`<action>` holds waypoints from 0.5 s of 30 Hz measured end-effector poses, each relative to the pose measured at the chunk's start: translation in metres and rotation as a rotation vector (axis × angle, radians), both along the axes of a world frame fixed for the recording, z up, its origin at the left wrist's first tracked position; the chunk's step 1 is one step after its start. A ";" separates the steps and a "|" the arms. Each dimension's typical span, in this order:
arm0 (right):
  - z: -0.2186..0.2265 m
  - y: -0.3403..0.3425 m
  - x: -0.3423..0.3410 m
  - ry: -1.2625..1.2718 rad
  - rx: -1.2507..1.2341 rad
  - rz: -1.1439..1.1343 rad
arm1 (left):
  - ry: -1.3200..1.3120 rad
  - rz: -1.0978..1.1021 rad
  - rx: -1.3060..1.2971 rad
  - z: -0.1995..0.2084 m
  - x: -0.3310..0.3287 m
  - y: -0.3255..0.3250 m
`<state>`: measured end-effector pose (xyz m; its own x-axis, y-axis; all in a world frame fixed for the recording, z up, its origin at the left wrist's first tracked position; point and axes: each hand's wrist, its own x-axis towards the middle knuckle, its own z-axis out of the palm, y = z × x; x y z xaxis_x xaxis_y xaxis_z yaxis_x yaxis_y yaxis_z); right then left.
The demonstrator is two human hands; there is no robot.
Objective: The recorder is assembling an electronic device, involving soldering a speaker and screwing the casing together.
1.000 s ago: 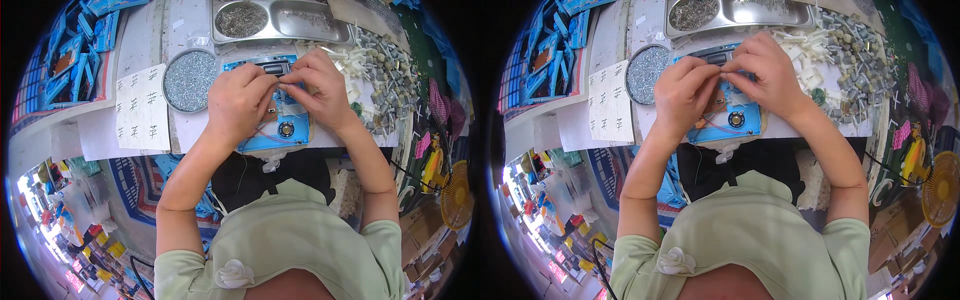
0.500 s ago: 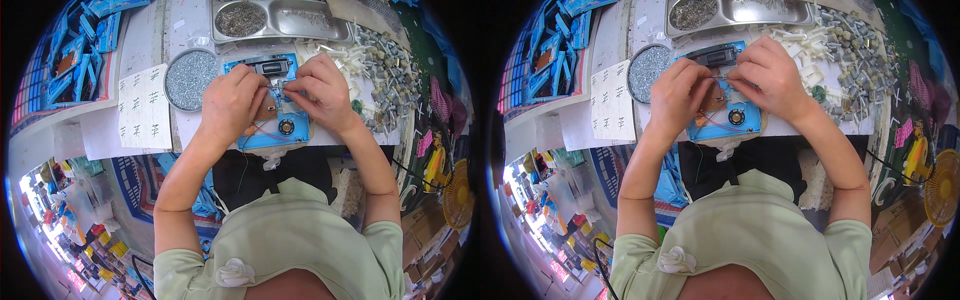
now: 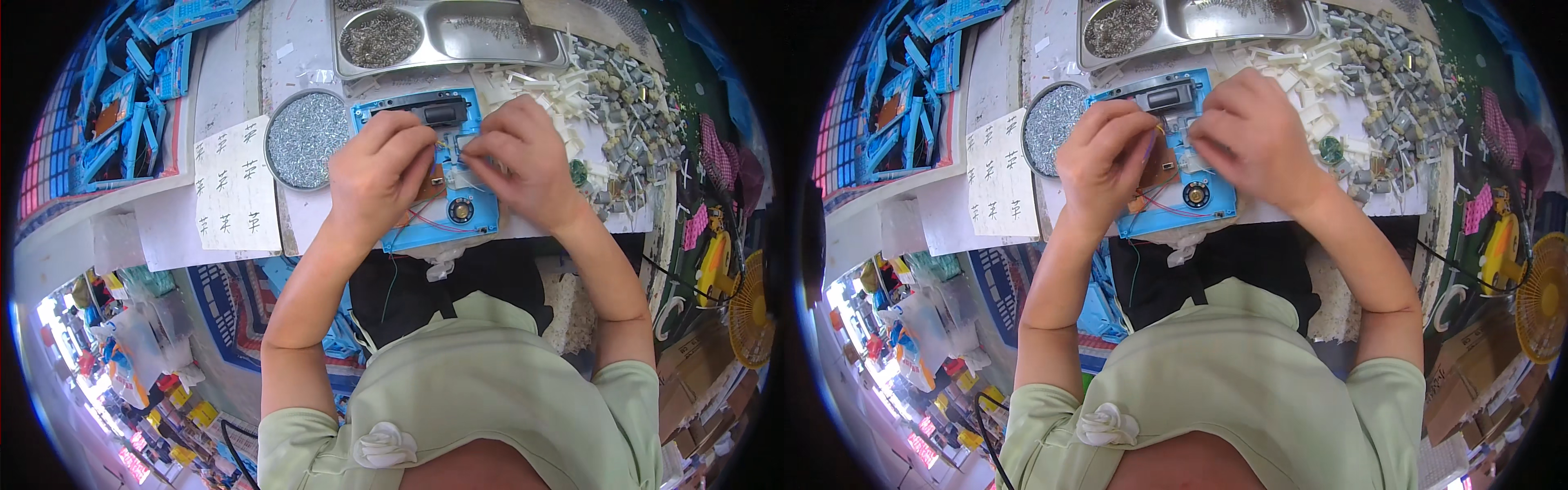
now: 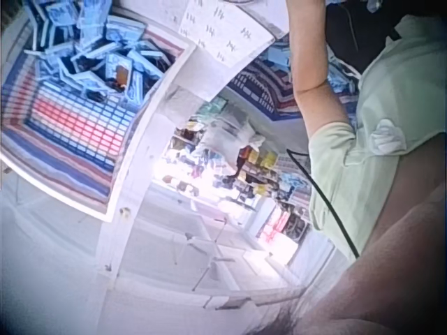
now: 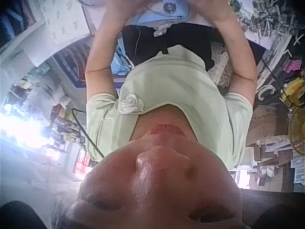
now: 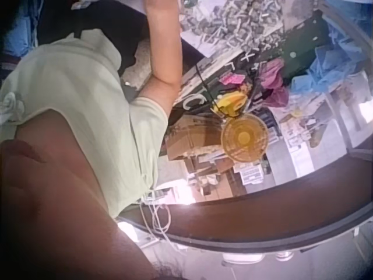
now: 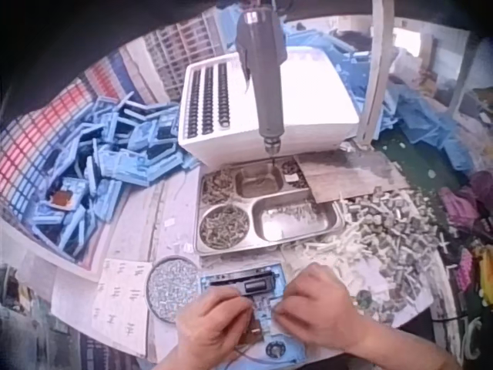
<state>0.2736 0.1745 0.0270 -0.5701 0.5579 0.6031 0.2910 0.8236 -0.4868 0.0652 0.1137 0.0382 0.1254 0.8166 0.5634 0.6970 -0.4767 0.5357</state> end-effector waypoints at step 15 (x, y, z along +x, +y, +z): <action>-0.002 -0.045 -0.025 -0.188 0.018 -0.084 | -0.067 0.014 -0.212 0.002 0.014 0.010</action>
